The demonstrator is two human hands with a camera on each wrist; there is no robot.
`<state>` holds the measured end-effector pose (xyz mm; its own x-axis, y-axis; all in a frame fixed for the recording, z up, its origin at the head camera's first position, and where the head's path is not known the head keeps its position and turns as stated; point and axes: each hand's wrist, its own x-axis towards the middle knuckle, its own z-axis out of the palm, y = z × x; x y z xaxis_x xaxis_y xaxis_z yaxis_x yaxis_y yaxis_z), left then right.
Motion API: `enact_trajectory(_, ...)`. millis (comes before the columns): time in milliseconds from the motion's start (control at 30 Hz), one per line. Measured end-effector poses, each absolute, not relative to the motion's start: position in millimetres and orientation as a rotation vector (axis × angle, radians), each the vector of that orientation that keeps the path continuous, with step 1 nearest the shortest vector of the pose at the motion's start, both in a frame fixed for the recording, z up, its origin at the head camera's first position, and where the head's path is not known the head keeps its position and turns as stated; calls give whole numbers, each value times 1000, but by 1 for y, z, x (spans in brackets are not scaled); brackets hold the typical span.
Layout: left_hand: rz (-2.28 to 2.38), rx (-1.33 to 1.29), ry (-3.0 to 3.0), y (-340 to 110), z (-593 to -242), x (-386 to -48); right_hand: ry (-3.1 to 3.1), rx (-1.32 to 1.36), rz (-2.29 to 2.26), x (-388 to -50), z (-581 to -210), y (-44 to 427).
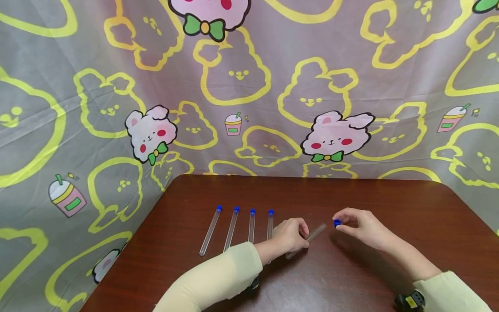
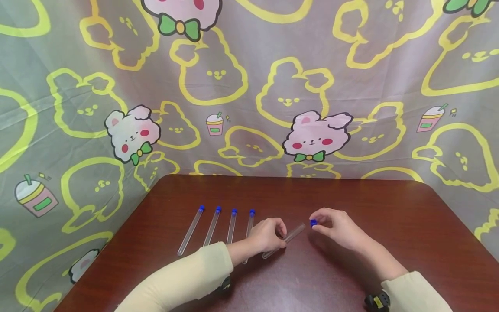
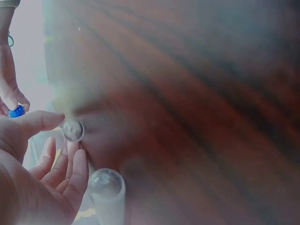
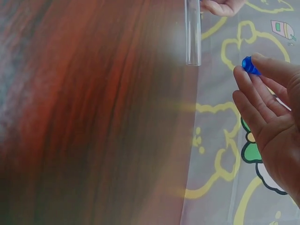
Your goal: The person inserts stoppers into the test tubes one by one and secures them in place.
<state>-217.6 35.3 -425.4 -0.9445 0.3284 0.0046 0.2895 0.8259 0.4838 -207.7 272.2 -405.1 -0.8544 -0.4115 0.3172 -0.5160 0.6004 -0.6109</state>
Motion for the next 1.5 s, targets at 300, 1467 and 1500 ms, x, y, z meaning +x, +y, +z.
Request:
enact_trajectory(300, 855, 511, 2888, 33, -426, -215, -2686, 721, 1075, -206, -398, 273)
enact_trajectory(1467, 1418, 779, 2491, -41, -383, -208, -2550, 744, 1333, -193, -340, 253)
enact_trajectory(1500, 1419, 790, 2492, -44, -382, -208, -2544, 748, 1342, -193, -340, 252)
